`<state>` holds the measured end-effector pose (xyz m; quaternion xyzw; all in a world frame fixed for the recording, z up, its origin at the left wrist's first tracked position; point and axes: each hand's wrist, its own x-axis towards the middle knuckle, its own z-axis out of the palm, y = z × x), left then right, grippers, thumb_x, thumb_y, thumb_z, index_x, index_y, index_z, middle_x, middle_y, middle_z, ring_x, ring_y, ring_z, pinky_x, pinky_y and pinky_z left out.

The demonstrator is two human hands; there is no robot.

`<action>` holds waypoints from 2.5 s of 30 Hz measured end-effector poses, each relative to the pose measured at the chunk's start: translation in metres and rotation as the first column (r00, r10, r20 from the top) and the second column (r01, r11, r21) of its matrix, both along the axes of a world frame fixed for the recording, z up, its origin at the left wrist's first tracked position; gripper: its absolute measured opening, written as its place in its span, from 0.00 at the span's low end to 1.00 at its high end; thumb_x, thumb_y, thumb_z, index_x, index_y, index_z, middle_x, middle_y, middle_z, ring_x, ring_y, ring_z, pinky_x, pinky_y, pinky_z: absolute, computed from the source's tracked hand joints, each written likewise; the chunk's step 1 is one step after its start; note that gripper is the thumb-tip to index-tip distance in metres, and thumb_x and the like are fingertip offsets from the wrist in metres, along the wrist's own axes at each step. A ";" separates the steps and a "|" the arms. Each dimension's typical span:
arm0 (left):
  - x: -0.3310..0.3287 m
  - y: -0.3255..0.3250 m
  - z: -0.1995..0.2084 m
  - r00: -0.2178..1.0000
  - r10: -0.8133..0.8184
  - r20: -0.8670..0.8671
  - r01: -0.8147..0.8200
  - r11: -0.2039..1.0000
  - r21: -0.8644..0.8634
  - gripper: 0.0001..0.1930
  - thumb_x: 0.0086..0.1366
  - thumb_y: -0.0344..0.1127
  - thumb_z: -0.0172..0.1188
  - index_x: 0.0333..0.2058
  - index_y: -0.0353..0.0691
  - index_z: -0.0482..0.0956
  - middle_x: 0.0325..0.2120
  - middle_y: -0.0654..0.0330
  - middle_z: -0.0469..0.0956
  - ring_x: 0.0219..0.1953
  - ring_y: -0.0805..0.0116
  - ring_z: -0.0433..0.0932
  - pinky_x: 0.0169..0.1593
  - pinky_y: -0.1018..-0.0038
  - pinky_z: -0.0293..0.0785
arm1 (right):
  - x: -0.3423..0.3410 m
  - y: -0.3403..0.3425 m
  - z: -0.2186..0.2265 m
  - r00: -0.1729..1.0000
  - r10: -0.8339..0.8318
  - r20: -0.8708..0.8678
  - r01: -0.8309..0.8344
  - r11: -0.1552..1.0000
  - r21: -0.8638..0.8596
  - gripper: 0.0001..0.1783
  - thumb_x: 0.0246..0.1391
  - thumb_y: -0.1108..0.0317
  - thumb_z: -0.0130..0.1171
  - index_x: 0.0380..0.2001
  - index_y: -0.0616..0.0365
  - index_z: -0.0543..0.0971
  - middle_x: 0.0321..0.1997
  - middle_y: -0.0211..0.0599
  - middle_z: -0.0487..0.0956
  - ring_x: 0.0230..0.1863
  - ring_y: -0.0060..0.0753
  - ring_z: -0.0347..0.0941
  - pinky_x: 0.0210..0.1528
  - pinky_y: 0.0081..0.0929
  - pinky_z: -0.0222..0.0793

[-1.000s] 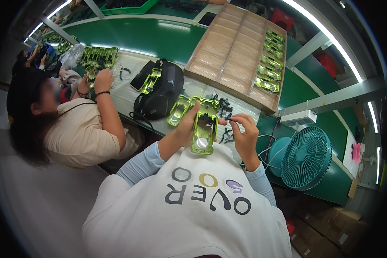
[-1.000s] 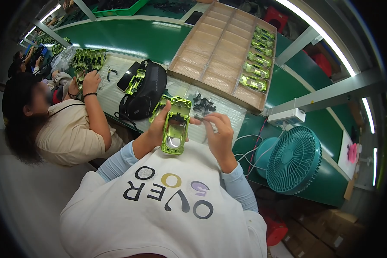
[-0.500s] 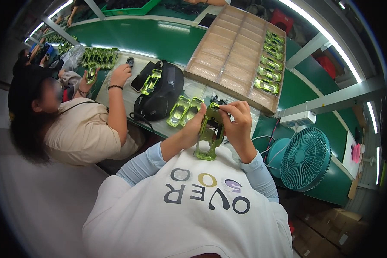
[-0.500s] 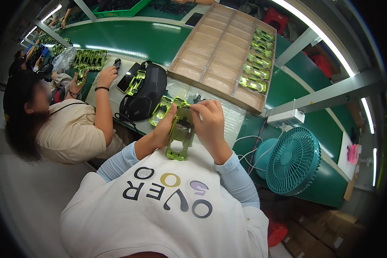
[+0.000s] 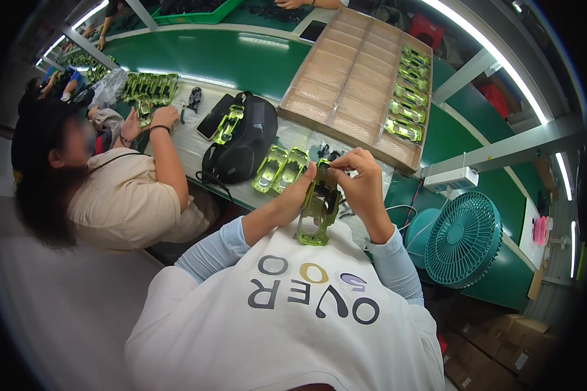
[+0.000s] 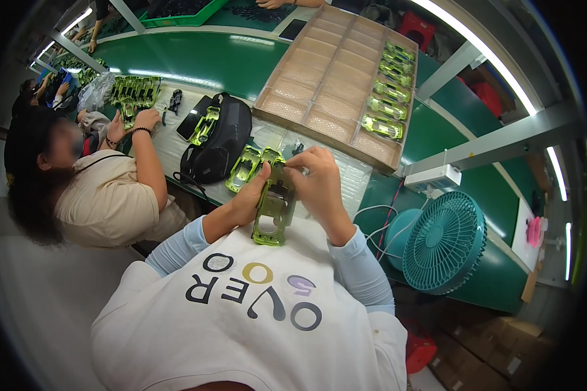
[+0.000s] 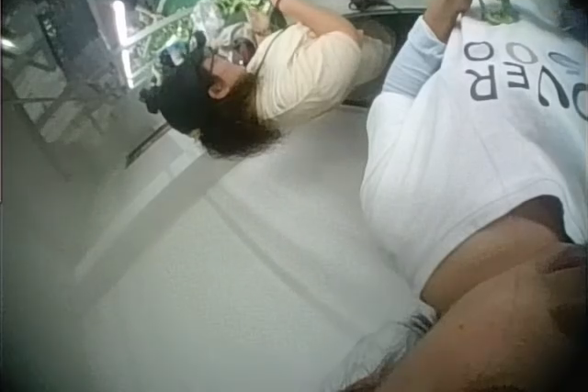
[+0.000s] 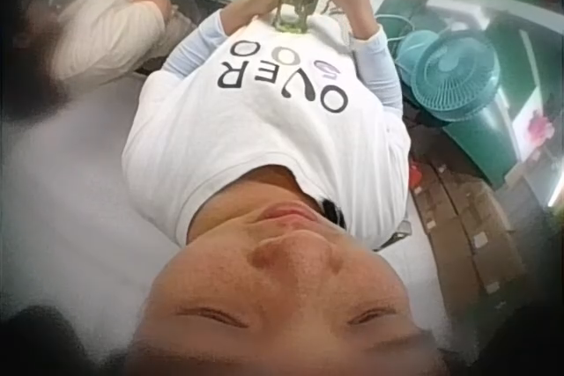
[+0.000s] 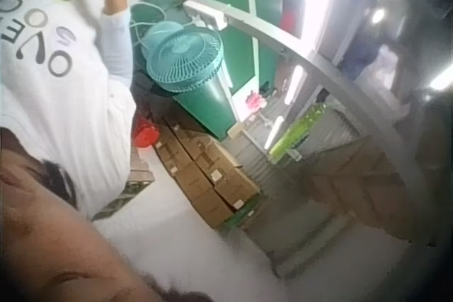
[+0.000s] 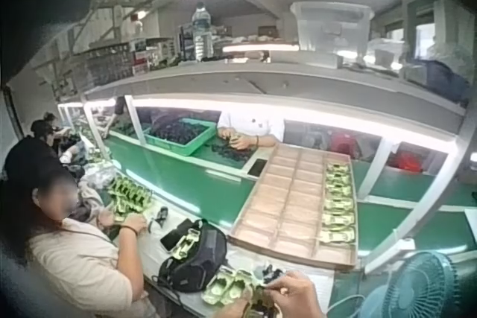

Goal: The person assembles toy cars by fitting small black components into car shells by hand and placing the assembled shells on the table.

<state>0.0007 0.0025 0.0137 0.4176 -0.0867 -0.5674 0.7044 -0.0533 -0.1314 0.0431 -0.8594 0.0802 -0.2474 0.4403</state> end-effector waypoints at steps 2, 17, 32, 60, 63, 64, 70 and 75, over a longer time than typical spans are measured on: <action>0.000 0.000 0.002 0.998 -0.044 0.049 0.045 0.999 -0.016 0.30 0.55 0.62 0.28 0.36 0.41 0.66 0.26 0.64 0.69 0.27 0.77 0.70 0.28 0.81 0.68 | 0.000 -0.008 0.008 0.985 0.095 -0.141 -0.071 0.983 0.170 0.09 0.29 0.78 0.57 0.22 0.62 0.74 0.22 0.32 0.69 0.28 0.25 0.66 0.29 0.19 0.60; 0.018 0.008 -0.002 0.991 -0.003 -0.133 -0.021 0.984 -0.179 0.38 0.52 0.66 0.26 0.42 0.35 0.64 0.29 0.54 0.71 0.30 0.67 0.72 0.33 0.74 0.71 | -0.032 0.000 -0.043 0.971 0.228 -0.073 -0.026 0.405 0.914 0.11 0.50 0.66 0.44 0.30 0.64 0.70 0.24 0.34 0.73 0.26 0.20 0.67 0.29 0.16 0.61; 0.022 0.009 -0.014 0.983 0.137 -0.126 -0.154 0.978 -0.141 0.35 0.55 0.63 0.26 0.40 0.35 0.66 0.30 0.57 0.71 0.30 0.70 0.72 0.33 0.75 0.70 | -0.032 0.028 -0.032 0.767 0.569 -0.297 -0.080 0.544 0.835 0.16 0.45 0.65 0.50 0.34 0.66 0.71 0.25 0.30 0.70 0.24 0.18 0.64 0.27 0.14 0.62; 0.109 0.073 -0.078 0.338 0.024 0.941 -0.835 0.469 0.288 0.30 0.38 0.42 0.63 0.39 0.35 0.62 0.31 0.50 0.69 0.35 0.56 0.69 0.38 0.68 0.65 | -0.034 0.004 -0.109 0.768 0.454 -0.451 0.028 0.680 0.733 0.14 0.43 0.71 0.51 0.35 0.65 0.70 0.24 0.36 0.73 0.24 0.22 0.68 0.27 0.17 0.63; 0.161 0.105 -0.102 0.109 -0.119 0.987 -0.925 0.351 0.145 0.27 0.37 0.41 0.63 0.36 0.35 0.65 0.31 0.49 0.69 0.35 0.53 0.67 0.37 0.66 0.63 | -0.050 -0.009 -0.121 0.789 0.381 -0.481 0.162 0.627 0.762 0.11 0.44 0.72 0.50 0.33 0.66 0.71 0.23 0.34 0.73 0.24 0.21 0.68 0.27 0.16 0.64; 0.174 0.114 -0.109 0.121 -0.181 0.976 -0.941 0.291 0.171 0.27 0.37 0.42 0.63 0.36 0.36 0.65 0.31 0.49 0.69 0.35 0.52 0.67 0.38 0.65 0.63 | -0.055 -0.013 -0.124 0.798 0.341 -0.497 0.207 0.619 0.758 0.10 0.44 0.72 0.50 0.32 0.66 0.71 0.23 0.34 0.73 0.24 0.21 0.68 0.27 0.15 0.64; 0.210 0.140 -0.134 0.334 -0.304 0.892 -0.937 -0.009 0.348 0.31 0.37 0.49 0.61 0.40 0.39 0.65 0.38 0.54 0.68 0.43 0.53 0.62 0.45 0.61 0.57 | -0.065 -0.021 -0.126 0.820 0.218 -0.529 0.325 0.584 0.744 0.09 0.45 0.73 0.49 0.32 0.65 0.71 0.23 0.32 0.73 0.24 0.20 0.68 0.27 0.15 0.64; 0.219 0.144 -0.150 0.449 -0.308 0.839 -0.893 -0.181 0.411 0.34 0.38 0.50 0.61 0.43 0.39 0.63 0.41 0.54 0.65 0.45 0.54 0.62 0.46 0.61 0.57 | -0.067 -0.022 -0.128 0.815 0.199 -0.544 0.351 0.576 0.738 0.08 0.45 0.73 0.49 0.31 0.65 0.71 0.24 0.32 0.72 0.24 0.20 0.68 0.28 0.15 0.64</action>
